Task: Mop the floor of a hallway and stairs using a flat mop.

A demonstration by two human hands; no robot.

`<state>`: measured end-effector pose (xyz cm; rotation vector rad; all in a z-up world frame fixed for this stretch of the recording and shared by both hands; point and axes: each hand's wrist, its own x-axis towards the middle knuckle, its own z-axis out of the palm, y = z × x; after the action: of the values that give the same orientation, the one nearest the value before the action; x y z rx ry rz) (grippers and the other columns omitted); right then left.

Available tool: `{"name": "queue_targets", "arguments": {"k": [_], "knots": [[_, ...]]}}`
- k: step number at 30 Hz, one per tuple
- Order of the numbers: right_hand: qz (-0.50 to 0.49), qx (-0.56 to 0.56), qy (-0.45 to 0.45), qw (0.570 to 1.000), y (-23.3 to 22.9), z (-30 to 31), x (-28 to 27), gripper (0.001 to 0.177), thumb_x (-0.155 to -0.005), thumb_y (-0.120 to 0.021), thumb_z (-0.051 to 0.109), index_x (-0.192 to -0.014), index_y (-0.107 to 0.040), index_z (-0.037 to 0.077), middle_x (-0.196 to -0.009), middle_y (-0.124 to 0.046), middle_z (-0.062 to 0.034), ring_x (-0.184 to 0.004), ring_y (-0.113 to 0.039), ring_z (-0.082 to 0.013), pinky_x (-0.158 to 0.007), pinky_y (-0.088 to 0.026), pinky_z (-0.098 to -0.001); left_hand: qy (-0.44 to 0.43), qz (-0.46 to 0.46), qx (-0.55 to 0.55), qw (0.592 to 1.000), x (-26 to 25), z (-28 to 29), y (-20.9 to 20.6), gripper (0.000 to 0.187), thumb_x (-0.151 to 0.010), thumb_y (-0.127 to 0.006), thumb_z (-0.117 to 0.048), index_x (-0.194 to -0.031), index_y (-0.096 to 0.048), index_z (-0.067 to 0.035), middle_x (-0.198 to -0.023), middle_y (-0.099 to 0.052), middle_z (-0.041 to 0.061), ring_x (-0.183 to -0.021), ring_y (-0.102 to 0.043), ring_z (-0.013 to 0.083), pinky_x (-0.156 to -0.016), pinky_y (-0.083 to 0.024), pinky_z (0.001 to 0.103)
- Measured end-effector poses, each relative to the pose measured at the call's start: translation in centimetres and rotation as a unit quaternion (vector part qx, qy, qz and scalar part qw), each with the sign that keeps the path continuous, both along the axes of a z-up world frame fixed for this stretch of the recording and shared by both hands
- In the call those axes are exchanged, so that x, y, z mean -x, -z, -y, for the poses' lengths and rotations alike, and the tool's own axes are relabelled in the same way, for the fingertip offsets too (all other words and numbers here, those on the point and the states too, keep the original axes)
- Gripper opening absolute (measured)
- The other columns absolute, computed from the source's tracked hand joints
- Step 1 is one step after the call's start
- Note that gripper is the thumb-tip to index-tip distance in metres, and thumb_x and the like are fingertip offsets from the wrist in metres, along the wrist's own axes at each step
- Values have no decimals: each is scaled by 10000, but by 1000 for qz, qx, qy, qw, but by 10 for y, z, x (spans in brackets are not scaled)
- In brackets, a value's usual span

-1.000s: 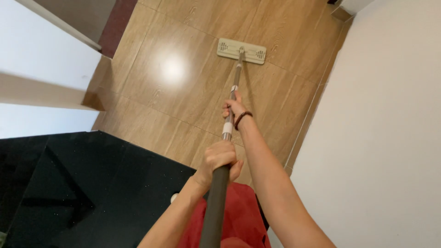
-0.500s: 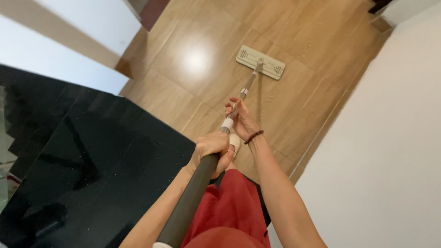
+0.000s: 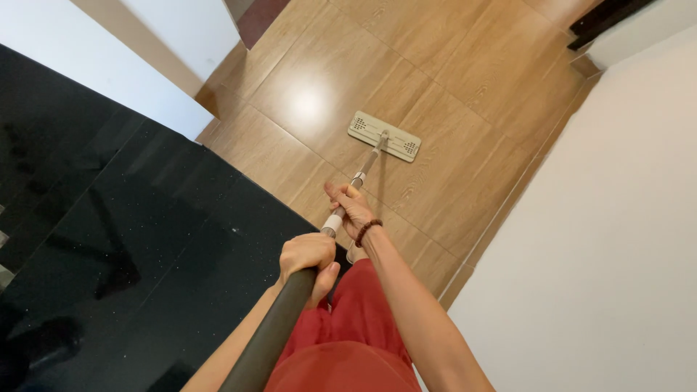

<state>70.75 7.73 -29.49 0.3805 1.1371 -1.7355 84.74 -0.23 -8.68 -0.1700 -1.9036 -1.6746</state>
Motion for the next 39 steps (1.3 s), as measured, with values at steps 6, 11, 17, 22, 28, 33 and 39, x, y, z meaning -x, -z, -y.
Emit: {"name": "queue_targets", "arguments": {"k": [6, 11, 17, 22, 28, 33, 39], "knots": [[-22, -41, -39, 998, 16, 23, 39, 332, -805, -884, 174, -807, -555, 132, -716, -573, 37, -576, -543, -57, -502, -444, -212, -27, -8, -35, 999, 29, 19, 30, 213, -764, -589, 12, -632, -433, -51, -603, -470, 98, -536, -487, 265, -555, -391, 378], [-48, -52, -65, 995, 55, 42, 140, 308, -798, -872, 188, -806, -570, 129, -716, -580, 27, -559, -531, -60, -487, -436, -207, -44, 32, -13, 998, 117, 41, 42, 213, -789, -608, 7, -649, -456, -42, -636, -488, 108, -563, -515, 274, -560, -404, 377], [-54, -68, -82, 993, 45, 61, 274, 252, -836, -845, 155, -905, -610, 94, -774, -598, 17, -565, -522, -50, -494, -453, -182, -63, 46, 1, 997, 231, 47, 76, 235, -771, -654, -18, -640, -460, -44, -616, -465, 111, -559, -500, 275, -554, -385, 373], [-55, -43, -89, 994, 51, 71, 312, 261, -862, -824, 125, -996, -616, 44, -808, -593, 1, -585, -539, -50, -505, -480, -176, -94, 38, -16, 995, 264, 56, 74, 216, -770, -657, -9, -656, -475, -29, -637, -468, 130, -576, -511, 286, -562, -384, 377], [-35, -12, -33, 999, 73, 44, 275, 272, -864, -805, 18, -1029, -592, 42, -851, -611, -24, -616, -540, -49, -475, -437, -156, -83, 63, -1, 995, 224, 30, 65, 197, -767, -692, -11, -678, -518, -36, -660, -517, 118, -627, -558, 289, -609, -441, 373], [-6, -2, -42, 999, 37, 16, 177, 284, -875, -778, 33, -1103, -609, 17, -871, -622, -37, -628, -551, -58, -489, -460, -157, -20, 52, 22, 998, 137, 8, 25, 224, -770, -752, 18, -973, -756, -77, -704, -644, 58, -611, -581, 192, -614, -480, 317], [55, 19, -27, 998, 1, 20, 33, 347, -855, -774, 29, -1151, -593, 19, -910, -673, -49, -620, -549, -65, -498, -470, -159, -2, 96, 18, 995, 6, 12, -29, 421, -818, -686, 43, -1213, -728, -96, -854, -767, 57, -656, -652, 131, -638, -544, 291]]}}
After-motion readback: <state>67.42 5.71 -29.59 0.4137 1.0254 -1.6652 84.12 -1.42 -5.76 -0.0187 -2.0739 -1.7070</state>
